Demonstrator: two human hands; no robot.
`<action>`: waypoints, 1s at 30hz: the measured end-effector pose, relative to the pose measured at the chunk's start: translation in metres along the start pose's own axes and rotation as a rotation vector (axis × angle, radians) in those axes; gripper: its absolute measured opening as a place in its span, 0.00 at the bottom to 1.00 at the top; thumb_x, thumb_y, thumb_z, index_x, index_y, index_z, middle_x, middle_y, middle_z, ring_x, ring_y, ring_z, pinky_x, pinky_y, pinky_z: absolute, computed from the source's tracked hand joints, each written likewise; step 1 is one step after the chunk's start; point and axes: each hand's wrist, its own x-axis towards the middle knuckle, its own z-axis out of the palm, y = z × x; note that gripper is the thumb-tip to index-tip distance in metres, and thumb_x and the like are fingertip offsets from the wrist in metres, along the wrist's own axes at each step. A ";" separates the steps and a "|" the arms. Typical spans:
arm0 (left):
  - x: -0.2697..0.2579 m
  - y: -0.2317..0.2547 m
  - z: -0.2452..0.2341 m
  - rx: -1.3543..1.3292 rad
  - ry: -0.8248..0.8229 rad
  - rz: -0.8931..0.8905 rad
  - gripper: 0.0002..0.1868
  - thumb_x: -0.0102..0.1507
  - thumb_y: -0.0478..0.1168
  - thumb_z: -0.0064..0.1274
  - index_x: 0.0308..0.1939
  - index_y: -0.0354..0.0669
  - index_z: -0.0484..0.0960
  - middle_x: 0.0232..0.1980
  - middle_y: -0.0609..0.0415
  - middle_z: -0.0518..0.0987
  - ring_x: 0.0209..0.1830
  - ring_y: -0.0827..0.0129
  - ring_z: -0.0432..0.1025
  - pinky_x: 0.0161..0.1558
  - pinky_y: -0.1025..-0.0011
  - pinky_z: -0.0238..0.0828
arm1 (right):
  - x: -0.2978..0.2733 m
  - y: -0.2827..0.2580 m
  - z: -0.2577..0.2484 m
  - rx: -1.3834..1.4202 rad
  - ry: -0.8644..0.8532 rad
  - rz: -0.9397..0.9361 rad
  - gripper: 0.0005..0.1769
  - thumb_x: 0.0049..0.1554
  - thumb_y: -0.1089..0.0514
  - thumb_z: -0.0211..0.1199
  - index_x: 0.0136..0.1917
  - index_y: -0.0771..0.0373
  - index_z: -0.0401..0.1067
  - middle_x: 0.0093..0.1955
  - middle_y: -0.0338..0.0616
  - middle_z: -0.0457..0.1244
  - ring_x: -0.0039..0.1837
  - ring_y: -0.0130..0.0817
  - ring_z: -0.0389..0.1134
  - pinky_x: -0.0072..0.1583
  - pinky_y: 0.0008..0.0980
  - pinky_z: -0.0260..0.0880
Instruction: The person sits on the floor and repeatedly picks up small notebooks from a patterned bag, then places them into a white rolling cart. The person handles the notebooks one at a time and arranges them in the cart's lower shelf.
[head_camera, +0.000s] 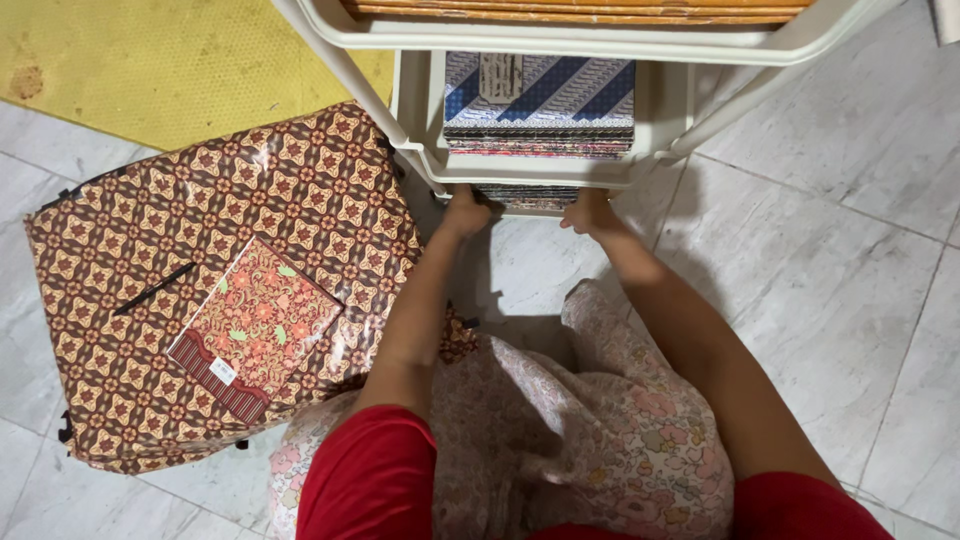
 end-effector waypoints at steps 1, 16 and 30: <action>-0.005 0.004 0.000 0.173 0.070 0.107 0.41 0.49 0.34 0.67 0.63 0.32 0.63 0.56 0.40 0.76 0.56 0.50 0.73 0.57 0.61 0.73 | -0.003 -0.003 0.002 -0.017 0.012 -0.016 0.25 0.54 0.70 0.58 0.64 0.84 0.60 0.50 0.72 0.68 0.43 0.52 0.76 0.41 0.40 0.74; -0.012 0.010 0.000 1.114 -0.157 0.183 0.57 0.56 0.67 0.58 0.77 0.34 0.54 0.80 0.38 0.54 0.79 0.45 0.49 0.77 0.59 0.40 | -0.054 -0.043 -0.013 -0.683 0.085 -0.211 0.38 0.55 0.65 0.54 0.78 0.58 0.54 0.79 0.68 0.45 0.75 0.73 0.51 0.65 0.57 0.68; -0.114 0.101 -0.058 0.964 -0.162 0.159 0.30 0.53 0.31 0.60 0.61 0.52 0.83 0.49 0.37 0.82 0.51 0.47 0.79 0.51 0.57 0.76 | -0.121 -0.158 -0.017 -0.868 -0.289 -0.188 0.14 0.58 0.58 0.59 0.55 0.65 0.77 0.58 0.58 0.68 0.62 0.56 0.70 0.60 0.53 0.72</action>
